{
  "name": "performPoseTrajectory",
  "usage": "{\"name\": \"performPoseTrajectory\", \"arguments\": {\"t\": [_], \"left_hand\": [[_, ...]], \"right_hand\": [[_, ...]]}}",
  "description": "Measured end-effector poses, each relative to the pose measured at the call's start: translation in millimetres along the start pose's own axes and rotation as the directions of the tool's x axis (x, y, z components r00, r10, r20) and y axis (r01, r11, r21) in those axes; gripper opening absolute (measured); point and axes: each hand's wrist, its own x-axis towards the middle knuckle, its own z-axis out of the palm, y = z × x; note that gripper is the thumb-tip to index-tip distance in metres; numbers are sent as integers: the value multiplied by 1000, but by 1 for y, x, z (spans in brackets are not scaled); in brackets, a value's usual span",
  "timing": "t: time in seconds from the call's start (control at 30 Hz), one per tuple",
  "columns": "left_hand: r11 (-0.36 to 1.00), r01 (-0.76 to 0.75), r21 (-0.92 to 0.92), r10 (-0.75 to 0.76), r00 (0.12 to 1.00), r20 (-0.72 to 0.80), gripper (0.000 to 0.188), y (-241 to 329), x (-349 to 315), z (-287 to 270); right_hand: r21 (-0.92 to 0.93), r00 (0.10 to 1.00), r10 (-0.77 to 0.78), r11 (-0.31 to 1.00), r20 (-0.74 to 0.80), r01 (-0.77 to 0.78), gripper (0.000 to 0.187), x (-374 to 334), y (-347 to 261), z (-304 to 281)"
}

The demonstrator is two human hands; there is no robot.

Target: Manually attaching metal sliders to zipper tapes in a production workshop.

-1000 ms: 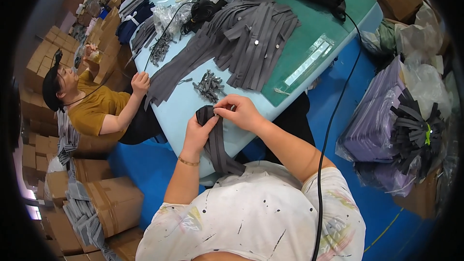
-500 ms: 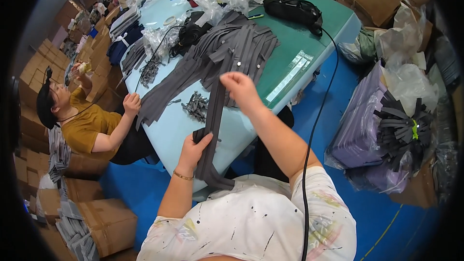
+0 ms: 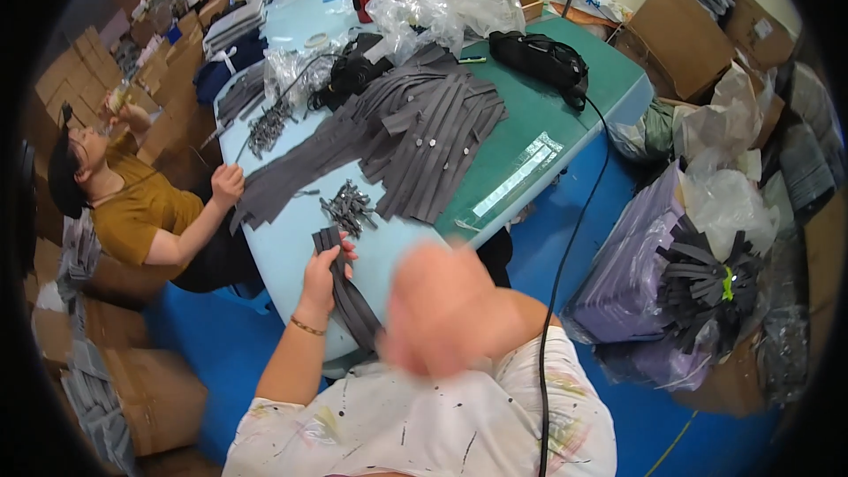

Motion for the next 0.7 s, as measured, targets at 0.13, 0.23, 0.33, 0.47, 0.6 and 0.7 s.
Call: {"name": "performPoseTrajectory", "arguments": {"t": [0.13, 0.23, 0.33, 0.47, 0.6, 0.7], "left_hand": [[997, 55, 58, -57, 998, 25, 26, 9, -7, -3], [971, -40, 235, 34, 999, 29, 25, 1, -6, -18], [936, -108, 334, 98, 994, 48, 24, 2, -4, -9], [956, -74, 285, 64, 997, 45, 25, 4, -7, -9], [981, -35, 193, 21, 997, 78, 23, 7, -10, -14], [997, 20, 81, -31, 991, 127, 19, 14, -3, -6]], "right_hand": [[502, 856, -105, 771, -506, 392, 31, 27, -32, 28], [367, 804, -277, 779, -527, 509, 26, 19, -30, 31], [432, 924, -4, 883, -383, 183, 30, 14, -50, 25], [382, 897, -89, 883, -432, 272, 32, 8, -51, 32], [337, 893, -36, 919, -449, 206, 36, 4, -53, 40], [287, 905, -123, 923, -408, 254, 43, 10, -51, 36]]}}
